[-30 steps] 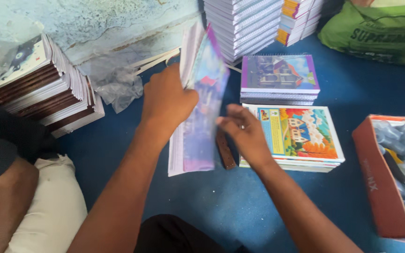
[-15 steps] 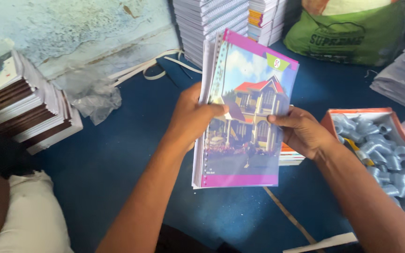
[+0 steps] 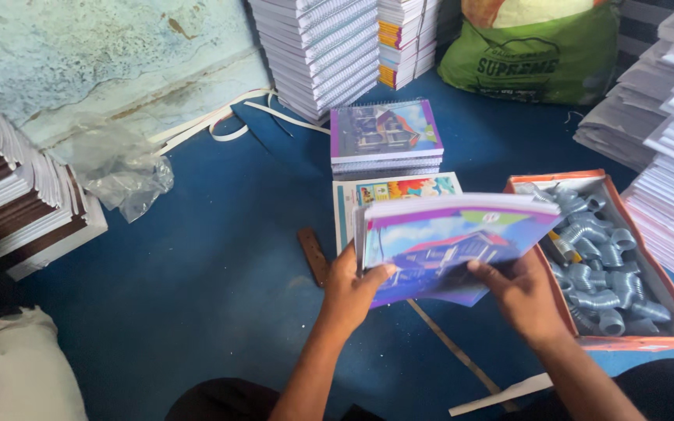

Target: The person sits on the floor and assembles spiral-bound notebooks by inserting metal spiral coils into pre-punched holes. They handle multiple notebooks, aligning pages and securing the coils, then stack the completed units.

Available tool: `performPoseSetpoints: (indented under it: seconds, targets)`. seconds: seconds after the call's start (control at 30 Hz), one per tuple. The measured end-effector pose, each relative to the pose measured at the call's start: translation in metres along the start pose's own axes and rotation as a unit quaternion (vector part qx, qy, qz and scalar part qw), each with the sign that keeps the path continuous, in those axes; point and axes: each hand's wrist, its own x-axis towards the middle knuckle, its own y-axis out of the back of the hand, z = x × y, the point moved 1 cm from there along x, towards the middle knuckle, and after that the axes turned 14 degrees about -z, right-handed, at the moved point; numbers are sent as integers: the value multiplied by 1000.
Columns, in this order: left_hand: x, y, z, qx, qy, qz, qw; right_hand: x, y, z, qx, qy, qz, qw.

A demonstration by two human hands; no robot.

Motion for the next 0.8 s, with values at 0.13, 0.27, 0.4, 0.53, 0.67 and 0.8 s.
performPoseSetpoints:
  seconds: [0.13,0.27,0.4,0.53,0.67,0.8]
  targets:
    - [-4,-5,-32,-35,-28,-1,999,-5,8,33,-30,-41,10,999]
    - [-11,-2,-56,-14,6,23,1000,0,13,59,-4,-44,-4,999]
    - [-11,-4,-61,-71,18,23,997,2,22,71,-30,-67,-31,997]
    - [-17,-12,-51,-109,12,26,994,-1,27,83,30,-45,-46,997]
    - [-22,-26,-40,-117,-24,26,993,-2,32,96,67,-77,-31,994]
    - [-19,-28,-34,-64,-10,52,997,2,41,104,32,-70,-31,997]
